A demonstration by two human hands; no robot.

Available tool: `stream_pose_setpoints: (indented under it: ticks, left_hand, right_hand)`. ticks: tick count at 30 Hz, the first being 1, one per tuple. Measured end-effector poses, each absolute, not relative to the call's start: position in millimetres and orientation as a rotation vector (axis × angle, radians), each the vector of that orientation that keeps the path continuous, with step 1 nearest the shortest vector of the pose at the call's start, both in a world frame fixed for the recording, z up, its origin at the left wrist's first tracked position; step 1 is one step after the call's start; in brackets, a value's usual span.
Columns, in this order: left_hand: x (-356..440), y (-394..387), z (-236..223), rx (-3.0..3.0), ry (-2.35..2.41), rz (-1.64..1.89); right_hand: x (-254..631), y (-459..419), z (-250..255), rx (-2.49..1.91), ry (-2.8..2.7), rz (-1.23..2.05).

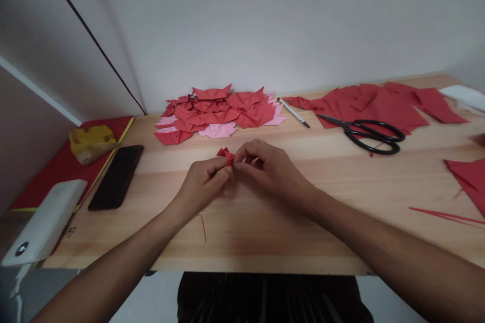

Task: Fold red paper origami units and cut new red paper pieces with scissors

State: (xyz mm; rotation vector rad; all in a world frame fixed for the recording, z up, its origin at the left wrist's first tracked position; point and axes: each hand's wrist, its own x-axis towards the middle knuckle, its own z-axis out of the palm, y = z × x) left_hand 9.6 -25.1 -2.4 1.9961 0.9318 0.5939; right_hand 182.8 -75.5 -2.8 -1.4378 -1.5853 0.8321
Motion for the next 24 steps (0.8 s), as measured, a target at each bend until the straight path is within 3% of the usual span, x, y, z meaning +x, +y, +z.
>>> stream_pose_setpoints:
  ticks: [11, 24]
  left_hand:
    - [8.7, -25.4, -2.1, 2.108, 0.923, 0.587]
    - [8.3, -22.9, -3.9, 1.84, 0.888, 0.566]
  right_hand:
    - [182.8, -75.5, -3.2, -1.417, -1.498, 1.031]
    - [184.3, -72.9, -5.1, -1.406, -1.435, 1.001]
